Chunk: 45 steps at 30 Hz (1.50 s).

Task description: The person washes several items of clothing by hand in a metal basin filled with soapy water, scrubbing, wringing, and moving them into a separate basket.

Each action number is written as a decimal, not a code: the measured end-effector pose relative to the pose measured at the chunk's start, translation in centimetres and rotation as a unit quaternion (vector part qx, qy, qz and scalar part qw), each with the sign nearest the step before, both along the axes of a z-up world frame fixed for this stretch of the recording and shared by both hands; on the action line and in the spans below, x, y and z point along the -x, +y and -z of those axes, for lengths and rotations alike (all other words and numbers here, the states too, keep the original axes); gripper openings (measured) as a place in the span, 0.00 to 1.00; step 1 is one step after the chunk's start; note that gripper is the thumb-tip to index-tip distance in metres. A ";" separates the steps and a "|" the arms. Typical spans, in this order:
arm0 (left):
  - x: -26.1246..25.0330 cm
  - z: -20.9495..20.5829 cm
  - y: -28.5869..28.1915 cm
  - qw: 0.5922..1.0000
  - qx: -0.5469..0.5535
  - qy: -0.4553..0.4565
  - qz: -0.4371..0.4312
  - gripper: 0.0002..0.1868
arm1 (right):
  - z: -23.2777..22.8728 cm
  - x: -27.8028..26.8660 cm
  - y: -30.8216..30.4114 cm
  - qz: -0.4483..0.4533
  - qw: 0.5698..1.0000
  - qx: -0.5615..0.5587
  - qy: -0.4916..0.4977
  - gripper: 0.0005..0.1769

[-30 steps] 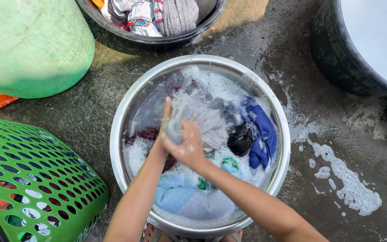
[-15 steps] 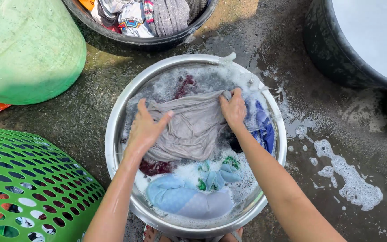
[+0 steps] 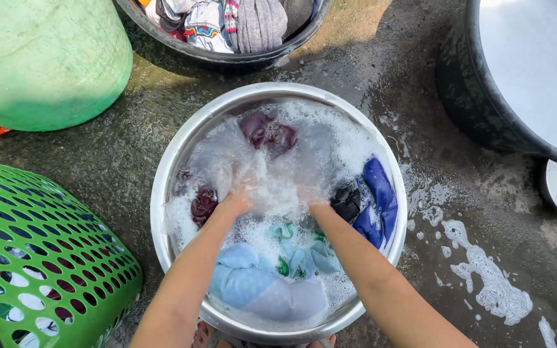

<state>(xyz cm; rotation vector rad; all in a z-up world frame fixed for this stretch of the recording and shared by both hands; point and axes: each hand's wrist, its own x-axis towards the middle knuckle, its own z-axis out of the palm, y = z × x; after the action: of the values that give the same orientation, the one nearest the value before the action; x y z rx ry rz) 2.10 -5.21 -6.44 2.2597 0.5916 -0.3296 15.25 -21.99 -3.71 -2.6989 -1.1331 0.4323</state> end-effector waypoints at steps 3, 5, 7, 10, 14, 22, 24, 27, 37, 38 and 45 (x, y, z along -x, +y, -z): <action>1.2 -5.4 -1.7 0.995 0.038 -0.094 -0.015 0.77 | -5.6 1.7 2.7 0.029 0.997 -0.048 0.051 0.24; 1.5 -8.6 -3.1 0.980 0.029 -0.193 -0.035 0.78 | -10.9 2.4 5.2 0.043 0.983 -0.129 0.125 0.22; 1.4 -10.8 -4.0 0.938 0.022 -0.332 -0.095 0.82 | -17.1 2.8 6.6 0.056 0.932 -0.293 0.204 0.23; 1.3 -12.8 -4.3 0.895 0.004 -0.413 -0.169 0.81 | -28.1 2.3 5.3 0.122 0.716 -0.480 0.491 0.10; 1.1 -15.3 -1.7 0.890 -0.030 -0.406 -0.205 0.75 | -39.6 3.0 -0.1 0.041 0.613 -0.669 0.419 0.11; 0.2 -24.6 1.3 0.791 0.183 -0.557 -0.177 0.33 | -22.7 -1.7 0.2 0.150 0.855 -0.299 0.398 0.25; -0.6 -26.9 -1.0 0.808 0.069 -0.579 -0.087 0.39 | -16.7 -0.5 0.6 0.180 0.815 -0.149 0.531 0.33; -1.4 -28.9 -6.0 0.853 0.170 -0.493 -0.011 0.29 | -10.5 1.2 -0.6 0.186 0.605 -0.351 0.690 0.35; -1.0 -17.8 0.6 0.614 0.586 -0.453 -0.272 0.24 | -9.5 0.1 0.2 0.235 0.388 -0.552 0.700 0.33; -0.5 -16.3 0.9 0.589 0.619 -0.386 -0.348 0.26 | -10.3 0.6 1.1 0.232 0.387 -0.552 0.701 0.33; -0.4 -13.4 -0.5 0.536 0.662 -0.350 -0.391 0.26 | -15.2 5.9 0.7 0.236 0.257 -0.432 0.832 0.41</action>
<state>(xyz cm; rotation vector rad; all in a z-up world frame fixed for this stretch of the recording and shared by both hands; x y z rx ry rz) 2.47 -5.76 6.97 0.3630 0.5161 0.4851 9.35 -21.31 11.48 -0.3545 0.2804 1.3174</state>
